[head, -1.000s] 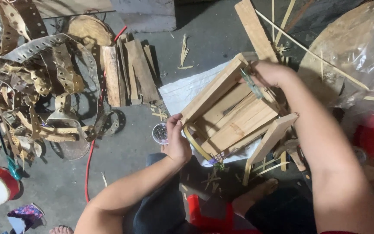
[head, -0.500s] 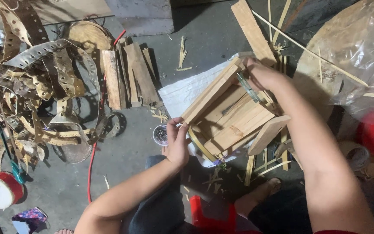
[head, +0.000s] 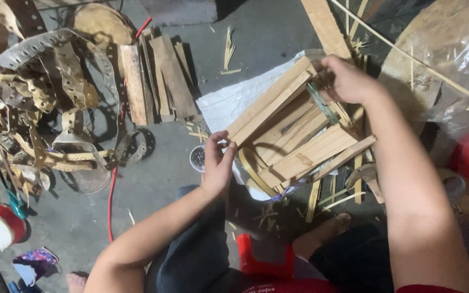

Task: Assembling a wooden frame by attaching thin wooden slats to a base structure.

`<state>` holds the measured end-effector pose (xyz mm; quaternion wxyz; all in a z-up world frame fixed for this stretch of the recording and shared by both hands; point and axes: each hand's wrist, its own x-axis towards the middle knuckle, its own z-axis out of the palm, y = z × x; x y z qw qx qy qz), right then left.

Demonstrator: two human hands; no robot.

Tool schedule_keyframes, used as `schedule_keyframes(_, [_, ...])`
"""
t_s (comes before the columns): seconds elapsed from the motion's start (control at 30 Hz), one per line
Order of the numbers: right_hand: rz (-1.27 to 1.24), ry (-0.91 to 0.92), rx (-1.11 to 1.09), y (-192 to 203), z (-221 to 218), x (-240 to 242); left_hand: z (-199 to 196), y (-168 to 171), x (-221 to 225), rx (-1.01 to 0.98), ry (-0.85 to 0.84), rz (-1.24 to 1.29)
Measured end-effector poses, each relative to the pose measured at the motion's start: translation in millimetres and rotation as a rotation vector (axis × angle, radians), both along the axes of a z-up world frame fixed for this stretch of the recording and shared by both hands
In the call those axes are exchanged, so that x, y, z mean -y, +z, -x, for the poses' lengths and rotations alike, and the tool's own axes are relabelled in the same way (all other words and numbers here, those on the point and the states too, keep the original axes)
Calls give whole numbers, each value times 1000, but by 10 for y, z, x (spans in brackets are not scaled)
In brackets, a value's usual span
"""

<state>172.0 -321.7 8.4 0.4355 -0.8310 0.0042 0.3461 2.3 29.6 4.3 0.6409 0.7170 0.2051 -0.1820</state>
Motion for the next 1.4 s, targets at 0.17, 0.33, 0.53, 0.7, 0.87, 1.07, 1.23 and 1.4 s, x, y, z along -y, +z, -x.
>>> schedule_keyframes(0.17, [322,-148,-168,979,-67,-105,-101,183,-15,260,-109,-224])
schedule_keyframes(0.33, [244,-585,320,425,665,1009,-79,190,-54,202,-109,-219])
schedule_keyframes(0.53, [66,-958,394,901,2053,815,101,228,-326,387,-90,-290])
schedule_keyframes(0.7, [-50,-1016,108,1269,2730,-296,388,200,-453,439,-326,-253])
schedule_keyframes(0.87, [34,-762,62,802,3043,-745,419,334,-462,193,-630,-189])
schedule_keyframes(1.07, [-81,-889,156,807,2810,-1246,568,-32,-301,20,-829,-160])
schedule_keyframes(1.23, [-95,-954,153,783,2701,-1355,434,-38,-189,-109,-833,-167])
schedule_keyframes(1.4, [-153,-966,113,741,2606,-1370,456,-164,-173,-78,-813,-161])
